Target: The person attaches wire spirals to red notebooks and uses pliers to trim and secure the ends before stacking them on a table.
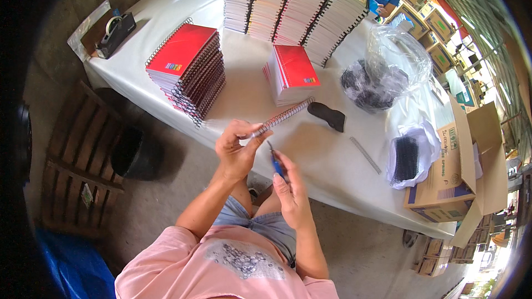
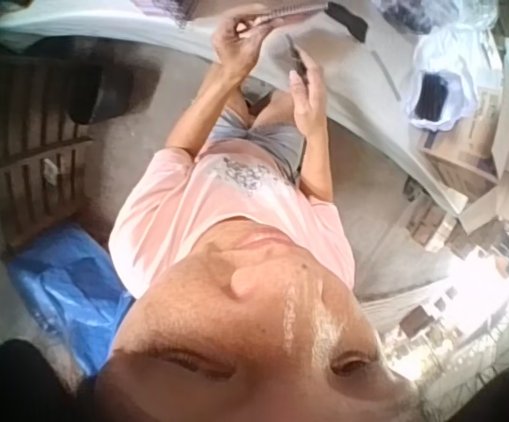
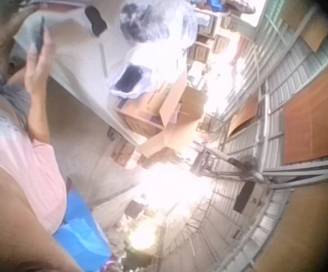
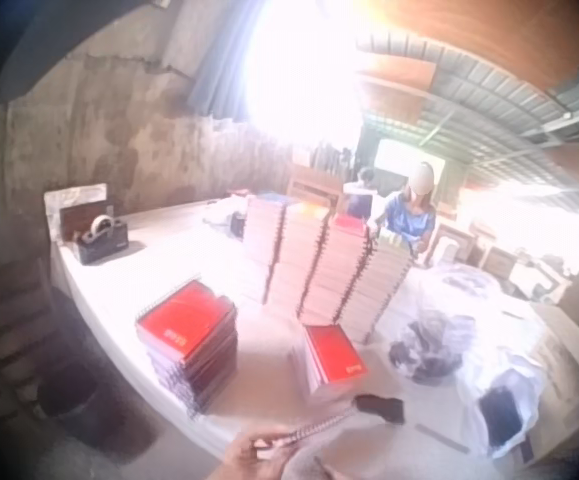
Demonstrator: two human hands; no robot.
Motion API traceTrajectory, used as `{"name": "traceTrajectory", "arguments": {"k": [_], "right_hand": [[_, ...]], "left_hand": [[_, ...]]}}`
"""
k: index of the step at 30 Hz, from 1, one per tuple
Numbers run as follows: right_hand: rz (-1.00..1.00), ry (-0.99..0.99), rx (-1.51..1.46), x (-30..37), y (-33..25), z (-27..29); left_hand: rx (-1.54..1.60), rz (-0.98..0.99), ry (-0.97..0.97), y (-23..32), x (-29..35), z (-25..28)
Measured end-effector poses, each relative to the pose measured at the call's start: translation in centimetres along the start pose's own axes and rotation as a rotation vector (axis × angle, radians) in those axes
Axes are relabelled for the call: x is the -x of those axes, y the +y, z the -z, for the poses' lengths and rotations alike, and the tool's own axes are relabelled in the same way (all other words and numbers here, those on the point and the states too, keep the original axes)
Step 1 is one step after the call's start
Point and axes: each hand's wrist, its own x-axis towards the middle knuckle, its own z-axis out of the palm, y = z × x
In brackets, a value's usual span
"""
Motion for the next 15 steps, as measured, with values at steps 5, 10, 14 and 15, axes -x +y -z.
{"name": "traceTrajectory", "arguments": {"k": [5, 10, 14, 15], "right_hand": [[0.327, 0.424, 1.082, -0.4, 2.8, 5.0], [-0.05, 0.513, 1.626, -2.2, 4.3, 9.5], [0.313, 0.371, 1.074, -4.8, 1.5, 7.0], [0.467, 0.211, 0.468, -5.3, -0.1, 4.4]], "left_hand": [[0.323, 0.566, 0.238, 2.4, -2.5, 0.5], [0.443, 0.64, 0.262, 4.3, -4.1, 1.6], [0.507, 0.489, 0.313, 6.0, -5.1, 2.8], [0.527, 0.482, 0.331, 6.6, -5.5, 3.1]]}}
